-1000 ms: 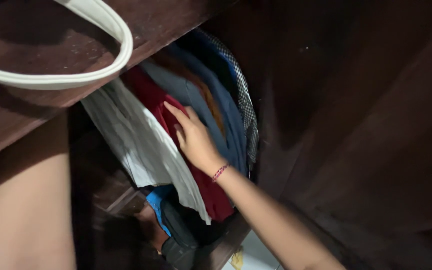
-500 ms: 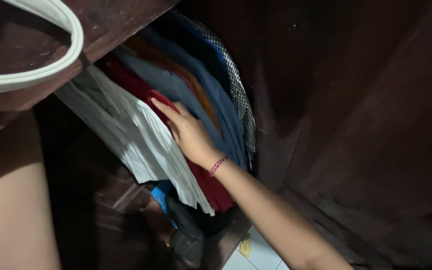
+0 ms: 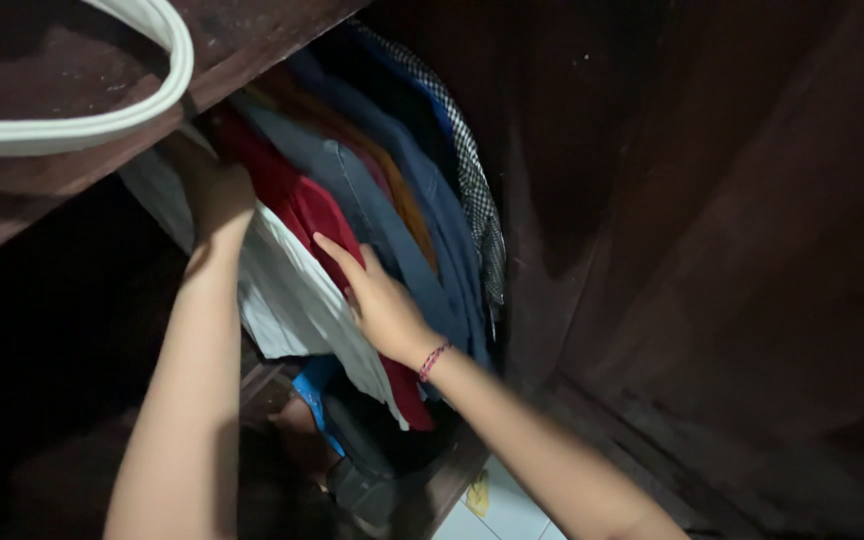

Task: Hanging several garments onto hangers and placing them inside a wooden wardrobe.

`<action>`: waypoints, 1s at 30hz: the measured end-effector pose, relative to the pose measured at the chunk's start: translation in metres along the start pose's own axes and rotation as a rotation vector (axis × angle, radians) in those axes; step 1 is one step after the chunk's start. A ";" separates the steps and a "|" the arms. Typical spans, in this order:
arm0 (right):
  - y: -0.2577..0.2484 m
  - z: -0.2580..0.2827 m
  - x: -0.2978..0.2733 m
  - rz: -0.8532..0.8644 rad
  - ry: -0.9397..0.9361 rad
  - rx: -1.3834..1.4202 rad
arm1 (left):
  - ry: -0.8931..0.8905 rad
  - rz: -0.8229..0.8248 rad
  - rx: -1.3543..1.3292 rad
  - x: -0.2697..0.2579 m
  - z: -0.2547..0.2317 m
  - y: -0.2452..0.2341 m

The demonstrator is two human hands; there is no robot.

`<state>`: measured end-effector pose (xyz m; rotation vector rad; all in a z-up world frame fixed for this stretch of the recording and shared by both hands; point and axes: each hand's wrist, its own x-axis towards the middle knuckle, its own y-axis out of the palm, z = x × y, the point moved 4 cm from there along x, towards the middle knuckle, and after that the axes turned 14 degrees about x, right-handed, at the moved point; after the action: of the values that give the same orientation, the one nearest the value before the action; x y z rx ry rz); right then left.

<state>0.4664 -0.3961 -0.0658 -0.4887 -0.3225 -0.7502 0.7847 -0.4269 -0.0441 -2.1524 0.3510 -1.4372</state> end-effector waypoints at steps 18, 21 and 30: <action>-0.004 -0.070 -0.124 -0.024 0.147 -0.225 | -0.276 -0.056 -0.123 -0.201 -0.117 -0.059; -0.029 -0.037 -0.109 -0.350 -0.113 -0.255 | -0.520 0.249 -0.101 -0.256 -0.080 -0.020; 0.003 -0.015 -0.095 -0.001 0.041 0.118 | -0.616 0.271 -0.774 -0.267 -0.052 -0.038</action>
<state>0.4038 -0.3482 -0.1217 -0.3611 -0.3264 -0.7371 0.6274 -0.2805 -0.2147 -2.8468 1.0279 -0.4482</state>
